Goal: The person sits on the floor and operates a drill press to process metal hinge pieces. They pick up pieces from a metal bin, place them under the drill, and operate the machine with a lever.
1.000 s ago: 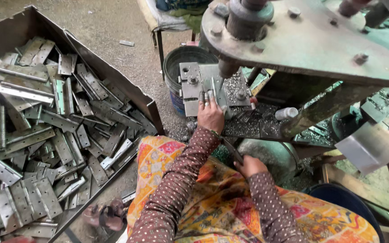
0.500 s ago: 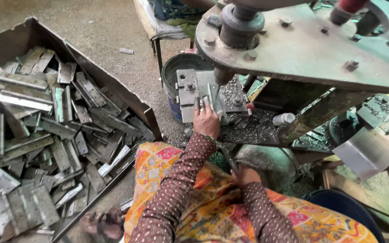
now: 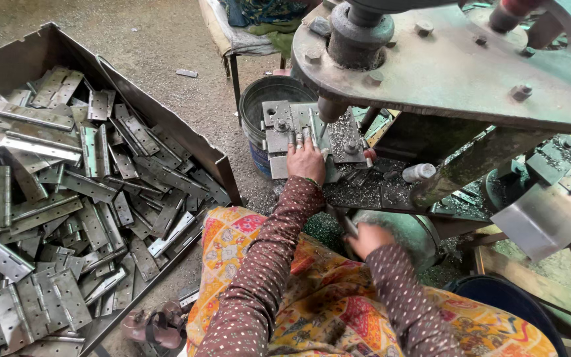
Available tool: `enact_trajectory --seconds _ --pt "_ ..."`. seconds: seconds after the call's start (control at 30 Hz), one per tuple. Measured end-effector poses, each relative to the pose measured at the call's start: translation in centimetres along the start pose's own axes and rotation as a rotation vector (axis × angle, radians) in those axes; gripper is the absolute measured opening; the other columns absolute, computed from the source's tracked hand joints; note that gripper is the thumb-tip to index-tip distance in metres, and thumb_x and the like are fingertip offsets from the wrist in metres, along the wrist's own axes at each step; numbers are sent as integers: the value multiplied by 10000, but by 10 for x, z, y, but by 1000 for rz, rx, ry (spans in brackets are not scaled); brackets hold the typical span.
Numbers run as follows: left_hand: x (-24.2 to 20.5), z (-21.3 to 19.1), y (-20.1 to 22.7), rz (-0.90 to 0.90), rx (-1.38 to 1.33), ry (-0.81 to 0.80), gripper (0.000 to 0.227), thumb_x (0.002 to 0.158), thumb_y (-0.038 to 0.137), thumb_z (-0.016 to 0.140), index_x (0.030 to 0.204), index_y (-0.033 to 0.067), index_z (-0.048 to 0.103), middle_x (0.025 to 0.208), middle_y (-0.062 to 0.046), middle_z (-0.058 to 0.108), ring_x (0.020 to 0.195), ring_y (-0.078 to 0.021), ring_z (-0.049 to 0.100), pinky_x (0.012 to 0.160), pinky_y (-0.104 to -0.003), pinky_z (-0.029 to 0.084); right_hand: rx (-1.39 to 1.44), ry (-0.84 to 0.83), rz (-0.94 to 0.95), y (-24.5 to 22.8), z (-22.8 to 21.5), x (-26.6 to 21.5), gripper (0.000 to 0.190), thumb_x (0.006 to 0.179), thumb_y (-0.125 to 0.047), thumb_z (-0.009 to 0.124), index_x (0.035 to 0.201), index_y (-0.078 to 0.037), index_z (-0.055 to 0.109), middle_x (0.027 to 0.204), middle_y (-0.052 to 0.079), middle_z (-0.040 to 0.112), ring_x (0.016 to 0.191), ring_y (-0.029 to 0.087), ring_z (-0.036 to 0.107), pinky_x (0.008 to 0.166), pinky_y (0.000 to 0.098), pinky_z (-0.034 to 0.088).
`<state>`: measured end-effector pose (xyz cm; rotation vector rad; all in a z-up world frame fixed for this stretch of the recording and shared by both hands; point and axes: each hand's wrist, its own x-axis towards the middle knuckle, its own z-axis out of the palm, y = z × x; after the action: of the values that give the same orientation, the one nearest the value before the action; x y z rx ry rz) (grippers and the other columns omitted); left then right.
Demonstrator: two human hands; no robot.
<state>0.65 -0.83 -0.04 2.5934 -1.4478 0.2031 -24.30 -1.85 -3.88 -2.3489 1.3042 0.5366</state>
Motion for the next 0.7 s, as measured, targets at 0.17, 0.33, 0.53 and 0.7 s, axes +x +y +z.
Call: enact_trajectory --seconds 0.17,0.33,0.53,0.7 --pt "-5 -1 -1 18 -86 90 340 997 210 520 1239 17 662 1415 -182 555 1173 -292 621 1088 -504 412 8 152 4 23 80 8 531 848 -577 614 1187 -173 679 971 220 727 919 411 693 871 507 540" --pt "-17 -14 1 26 -56 7 283 972 166 545 1170 36 699 1455 -170 532 1204 -298 598 1122 -521 365 77 119 -40 19 58 3 468 835 -541 680 1088 -149 726 960 202 732 918 383 701 842 490 553" --pt "13 -36 -19 44 -5 -45 248 915 258 559 1072 210 745 1541 -110 445 1316 -267 523 1166 -553 250 -111 53 -11 -18 -30 -17 465 865 -541 681 1042 -112 690 913 150 741 836 331 727 764 460 584" --pt "26 -55 -26 -52 -142 -254 262 1039 262 529 1133 135 738 1612 -69 429 1347 -255 535 1258 -537 211 -42 157 -60 -14 -9 -30 414 856 -474 696 1029 -99 695 881 162 743 792 336 738 748 450 591"
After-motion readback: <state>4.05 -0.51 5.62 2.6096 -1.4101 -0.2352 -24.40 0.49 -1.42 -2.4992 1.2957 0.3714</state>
